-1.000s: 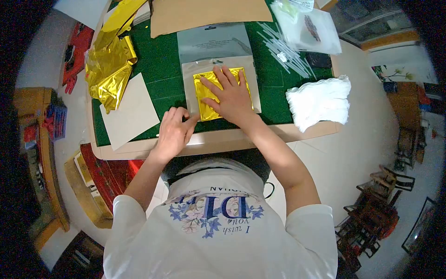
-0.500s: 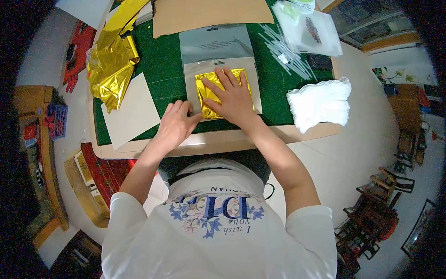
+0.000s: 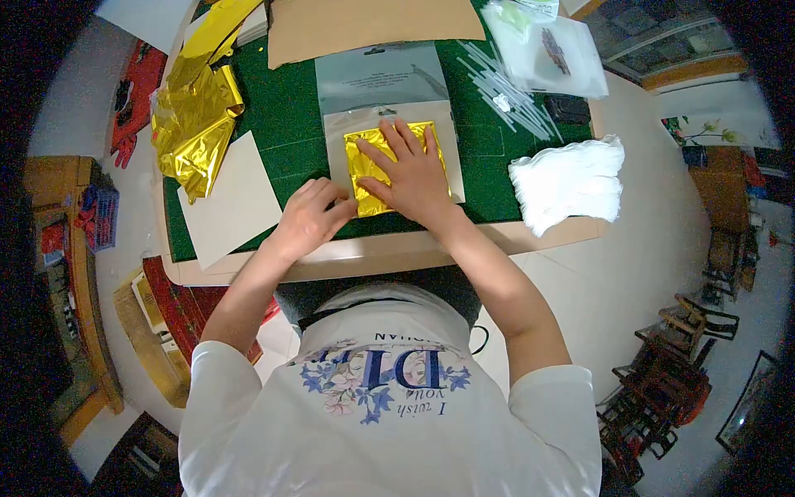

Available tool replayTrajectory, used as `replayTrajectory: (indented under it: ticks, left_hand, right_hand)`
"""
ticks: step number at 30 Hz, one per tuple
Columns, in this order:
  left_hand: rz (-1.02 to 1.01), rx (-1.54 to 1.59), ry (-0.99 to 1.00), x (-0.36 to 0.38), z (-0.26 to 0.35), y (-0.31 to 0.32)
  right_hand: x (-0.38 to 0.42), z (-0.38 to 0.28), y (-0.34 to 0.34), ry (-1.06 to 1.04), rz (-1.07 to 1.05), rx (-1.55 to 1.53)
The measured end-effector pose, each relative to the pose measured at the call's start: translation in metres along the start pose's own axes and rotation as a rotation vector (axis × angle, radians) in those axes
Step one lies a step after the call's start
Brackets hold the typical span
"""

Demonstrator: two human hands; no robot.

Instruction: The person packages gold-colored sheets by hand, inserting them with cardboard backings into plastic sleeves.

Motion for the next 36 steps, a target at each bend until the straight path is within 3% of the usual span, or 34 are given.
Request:
replayTrajectory:
  ticks: [11,16,22,36]
  left_hand:
    - [-0.087,-0.053,0.140,-0.006,0.000,0.003]
    - [-0.194,-0.142,0.304,-0.012,0.001,-0.002]
    - [-0.137,-0.129,0.415,-0.023,0.003,0.005]
    - [-0.225,-0.158,0.164,0.008,0.001,0.008]
  right_hand:
    - [0.000,0.001,0.000,0.008,-0.024,0.012]
    - [0.000,0.002,0.001,-0.001,-0.014,0.009]
    - [0.000,0.002,0.003,-0.003,-0.025,0.023]
    - [0.001,0.001,0.002,0.001,0.018,-0.002]
Point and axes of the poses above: each hand's wrist, its own x-axis away from the middle knuckle, its own y-axis out of the palm, z = x × y, the point moved 5 cm from there along -x, towards the middle knuckle, and after that the axes turned 14 degrees about -y, right-handed, at the moved point
